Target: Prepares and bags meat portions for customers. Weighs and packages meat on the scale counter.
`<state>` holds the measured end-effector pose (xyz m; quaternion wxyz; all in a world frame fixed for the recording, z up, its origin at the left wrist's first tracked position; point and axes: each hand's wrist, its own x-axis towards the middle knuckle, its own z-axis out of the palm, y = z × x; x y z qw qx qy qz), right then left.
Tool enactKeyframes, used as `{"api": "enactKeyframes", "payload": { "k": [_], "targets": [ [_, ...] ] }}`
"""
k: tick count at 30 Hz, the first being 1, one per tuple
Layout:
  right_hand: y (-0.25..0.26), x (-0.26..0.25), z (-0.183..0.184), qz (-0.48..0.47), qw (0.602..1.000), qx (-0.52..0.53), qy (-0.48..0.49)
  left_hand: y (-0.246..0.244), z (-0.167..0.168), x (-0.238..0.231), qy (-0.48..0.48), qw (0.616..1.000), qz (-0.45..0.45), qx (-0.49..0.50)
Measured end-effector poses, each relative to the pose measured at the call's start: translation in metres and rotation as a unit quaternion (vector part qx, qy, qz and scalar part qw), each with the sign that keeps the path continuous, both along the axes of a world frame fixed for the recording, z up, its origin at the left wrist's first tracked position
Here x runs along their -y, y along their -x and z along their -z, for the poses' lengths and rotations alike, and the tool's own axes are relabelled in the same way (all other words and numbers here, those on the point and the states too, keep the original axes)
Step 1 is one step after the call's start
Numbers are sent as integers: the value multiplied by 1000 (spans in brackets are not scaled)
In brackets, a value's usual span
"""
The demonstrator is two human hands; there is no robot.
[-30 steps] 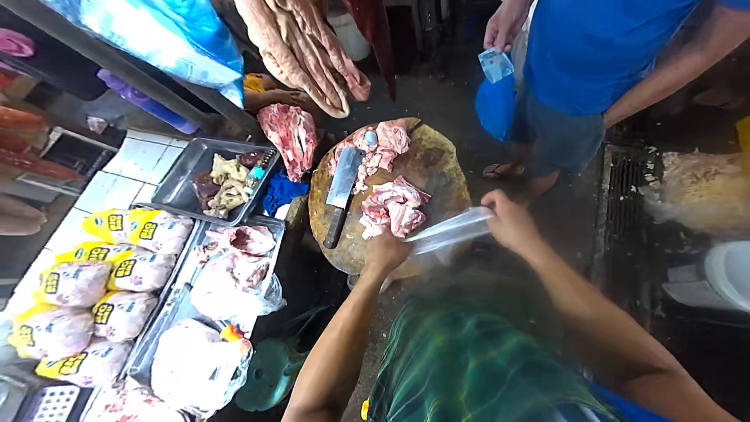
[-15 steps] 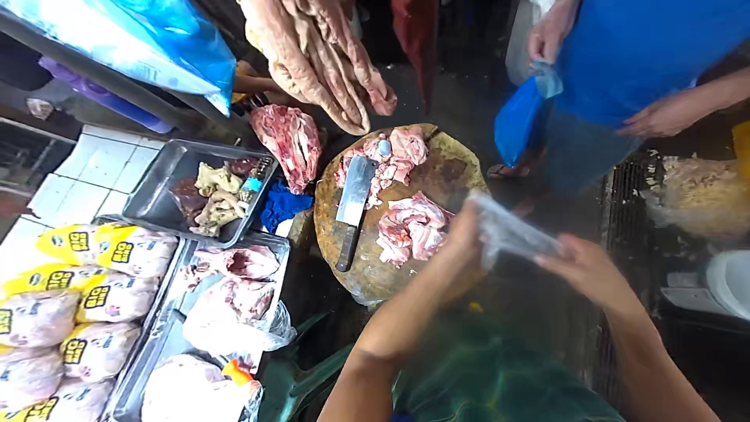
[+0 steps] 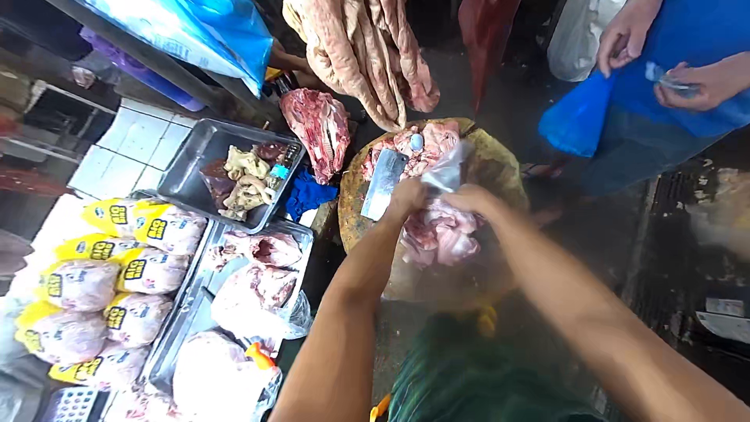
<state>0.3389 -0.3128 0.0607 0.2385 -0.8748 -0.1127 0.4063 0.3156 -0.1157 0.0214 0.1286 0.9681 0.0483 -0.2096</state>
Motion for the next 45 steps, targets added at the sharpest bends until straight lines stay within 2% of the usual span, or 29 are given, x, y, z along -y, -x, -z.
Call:
{"api": "enactKeyframes", "payload": {
  "k": [2,3,5,7,9,12,14,17,18,19,20,22,23,25,27,29,30,32,34,35,36,37,39,41,43,45],
  "targets": [
    [-1,-12,-11,-87,995,-38,11,66,-4,-6,61,986,-153,37],
    [3,-12,-13,-137,989,-49,21,103,-2,6,88,967,-226,75],
    [19,-5,-2,-238,970,-31,29,163,14,51,123,913,-354,158],
    [50,12,7,-262,964,27,34,190,28,96,155,852,-446,224],
    [89,34,9,-183,980,64,42,201,28,130,189,805,-504,250],
    [134,62,13,-31,997,59,27,208,13,160,257,764,-561,189],
    [152,73,17,50,998,35,0,206,6,172,326,723,-589,156],
    [159,81,14,148,986,-41,-73,198,-6,179,482,662,-561,120],
    [155,85,3,162,980,-64,-98,197,-20,175,524,658,-532,99],
    [148,88,-14,155,979,-71,-114,195,-39,166,540,675,-496,78],
    [138,92,-34,130,982,-57,-122,192,-59,153,514,721,-461,60],
    [112,99,-69,71,991,17,-115,186,-101,127,356,841,-401,68],
    [99,102,-82,56,990,62,-115,182,-119,113,259,886,-374,86],
    [76,110,-99,39,981,142,-126,175,-140,93,133,925,-338,108],
    [73,119,-110,35,967,199,-154,178,-154,88,114,926,-330,145],
    [94,128,-112,36,952,232,-197,190,-161,93,193,894,-349,203],
    [110,135,-105,35,944,239,-223,200,-160,100,273,859,-369,225],
    [144,137,-88,12,943,211,-258,218,-160,117,452,754,-417,233],
    [178,120,-65,-35,955,188,-227,232,-159,133,566,650,-463,206],
    [194,110,-53,-52,959,196,-199,239,-158,139,596,621,-473,189],
    [205,104,-41,-54,955,215,-195,246,-156,144,612,616,-464,173],
    [212,97,-34,-45,948,231,-215,253,-155,147,619,637,-431,160],
    [223,73,-36,-55,928,249,-273,274,-152,133,589,705,-363,155],
    [232,44,-45,-120,902,291,-297,313,-159,101,539,761,-326,153],
    [242,20,-54,-166,878,322,-314,369,-160,59,516,779,-315,166],
    [274,-14,-87,-212,859,329,-330,442,-143,8,472,786,-352,190]
  ]
}}
